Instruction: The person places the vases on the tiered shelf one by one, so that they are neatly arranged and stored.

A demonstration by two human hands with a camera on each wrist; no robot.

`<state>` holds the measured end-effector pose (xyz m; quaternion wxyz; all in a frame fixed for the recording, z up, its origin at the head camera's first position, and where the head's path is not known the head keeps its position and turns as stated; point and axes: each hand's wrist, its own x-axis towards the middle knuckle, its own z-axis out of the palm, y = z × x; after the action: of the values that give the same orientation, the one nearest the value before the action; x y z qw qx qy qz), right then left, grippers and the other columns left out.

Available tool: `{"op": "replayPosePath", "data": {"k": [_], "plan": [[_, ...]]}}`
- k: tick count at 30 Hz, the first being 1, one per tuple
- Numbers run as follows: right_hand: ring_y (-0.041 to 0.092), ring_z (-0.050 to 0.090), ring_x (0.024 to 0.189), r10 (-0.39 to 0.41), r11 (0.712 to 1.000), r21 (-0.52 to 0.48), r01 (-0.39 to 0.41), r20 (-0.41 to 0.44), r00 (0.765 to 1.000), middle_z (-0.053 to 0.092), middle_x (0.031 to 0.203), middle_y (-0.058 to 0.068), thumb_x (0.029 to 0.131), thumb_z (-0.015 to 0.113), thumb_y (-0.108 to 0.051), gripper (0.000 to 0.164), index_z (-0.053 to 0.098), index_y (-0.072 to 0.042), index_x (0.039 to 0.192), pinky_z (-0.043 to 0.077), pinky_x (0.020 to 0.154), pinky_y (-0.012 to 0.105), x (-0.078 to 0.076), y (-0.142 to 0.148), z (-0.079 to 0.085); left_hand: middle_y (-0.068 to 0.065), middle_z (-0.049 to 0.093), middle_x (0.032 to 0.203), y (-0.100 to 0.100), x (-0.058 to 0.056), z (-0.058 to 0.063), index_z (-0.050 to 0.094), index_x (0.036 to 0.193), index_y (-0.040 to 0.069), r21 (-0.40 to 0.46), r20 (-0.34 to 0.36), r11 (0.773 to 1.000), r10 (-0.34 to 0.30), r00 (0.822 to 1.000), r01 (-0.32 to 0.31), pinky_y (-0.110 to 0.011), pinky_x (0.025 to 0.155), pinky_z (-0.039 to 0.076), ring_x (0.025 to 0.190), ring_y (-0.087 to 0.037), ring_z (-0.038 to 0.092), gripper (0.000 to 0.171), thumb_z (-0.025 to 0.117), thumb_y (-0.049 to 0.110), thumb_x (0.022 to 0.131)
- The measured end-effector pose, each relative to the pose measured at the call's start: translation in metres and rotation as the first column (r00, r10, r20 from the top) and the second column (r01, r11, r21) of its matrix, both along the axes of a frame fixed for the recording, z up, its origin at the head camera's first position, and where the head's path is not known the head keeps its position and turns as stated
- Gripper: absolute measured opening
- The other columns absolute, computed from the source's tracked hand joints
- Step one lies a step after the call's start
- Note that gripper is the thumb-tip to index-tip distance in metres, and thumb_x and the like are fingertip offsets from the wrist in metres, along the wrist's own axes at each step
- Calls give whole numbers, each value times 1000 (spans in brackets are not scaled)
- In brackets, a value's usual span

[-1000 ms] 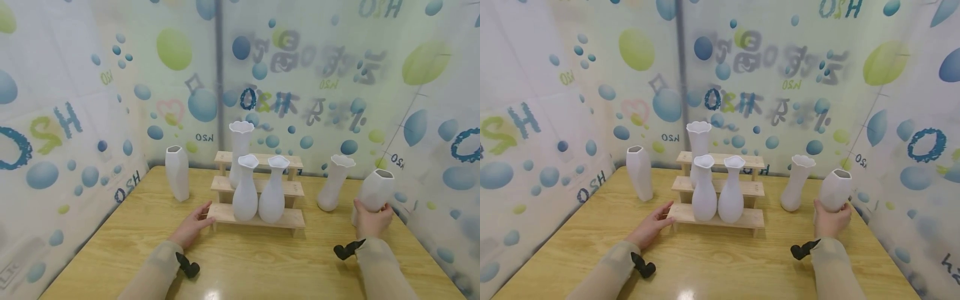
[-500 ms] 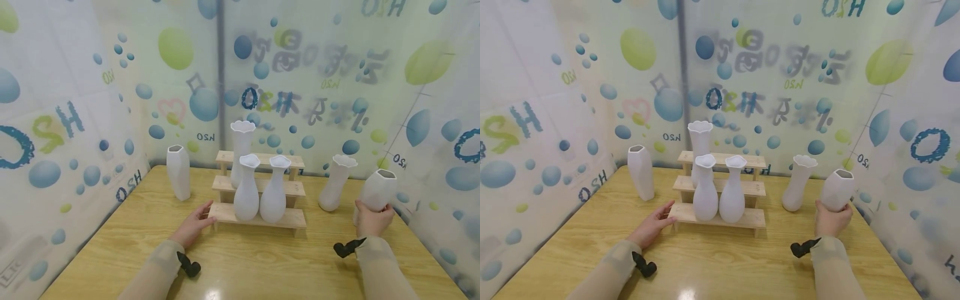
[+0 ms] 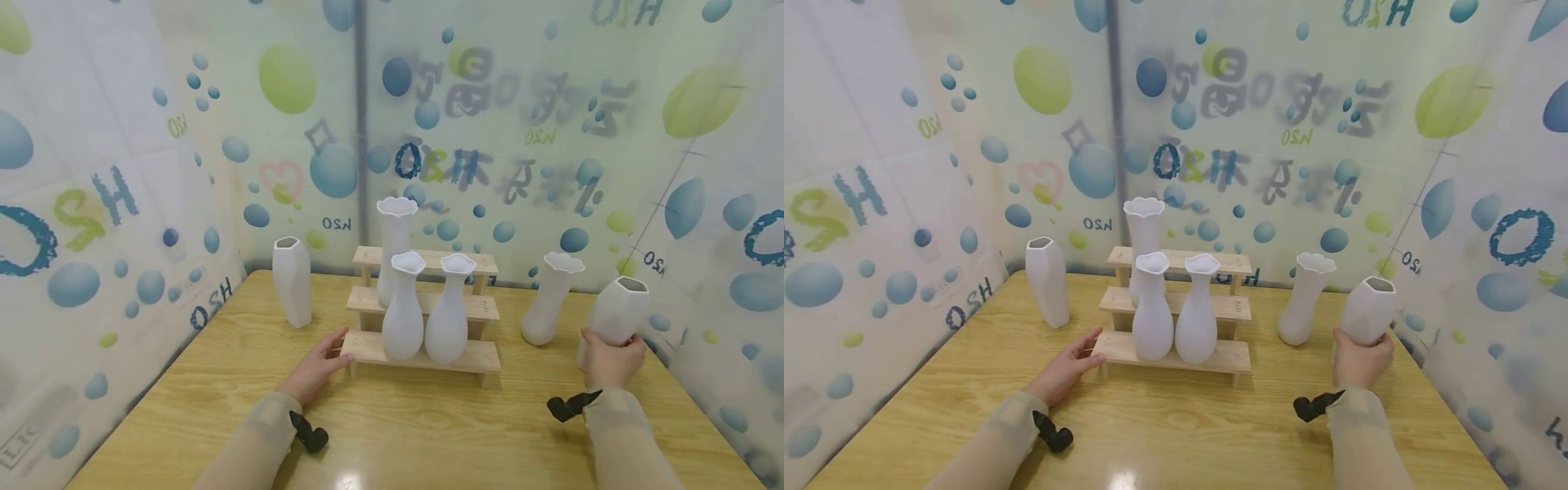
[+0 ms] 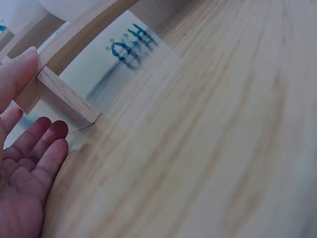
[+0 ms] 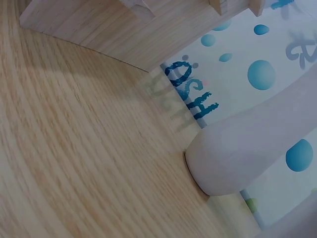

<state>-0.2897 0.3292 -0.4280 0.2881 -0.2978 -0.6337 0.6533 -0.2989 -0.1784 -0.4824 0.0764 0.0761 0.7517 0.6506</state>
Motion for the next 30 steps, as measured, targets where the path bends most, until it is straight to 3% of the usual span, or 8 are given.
{"op": "replayPosePath", "data": {"k": [10, 19, 30], "plan": [[24, 31, 137, 25, 998, 62, -27, 23, 999, 30, 152, 8, 80, 77, -23, 86, 26, -13, 149, 26, 113, 44, 8, 0, 2, -15, 37, 146, 0, -1, -2, 33, 151, 19, 1, 19, 1000, 0, 1000, 0, -55, 109, 27, 133, -33, 35, 72, 70, 27, 89], [28, 26, 140, 100, 988, 104, -112, 110, 989, 21, 155, 11, 81, 76, -33, 95, 16, -14, 153, 25, 113, 46, 16, 2, 6, -14, 37, 145, 0, -2, -2, 32, 151, 19, -3, 25, 1000, 11, 1000, -11, -55, 109, 27, 133, -33, 35, 73, 71, 27, 89], [32, 25, 139, 171, 971, 142, -195, 161, 972, 20, 156, 13, 82, 75, -37, 97, 13, -12, 154, 26, 111, 53, 30, -5, 16, -12, 39, 145, -2, -1, -1, 34, 150, 22, -23, 27, 1000, 15, 1000, -14, -54, 108, 28, 133, -32, 35, 77, 74, 35, 85]]}}
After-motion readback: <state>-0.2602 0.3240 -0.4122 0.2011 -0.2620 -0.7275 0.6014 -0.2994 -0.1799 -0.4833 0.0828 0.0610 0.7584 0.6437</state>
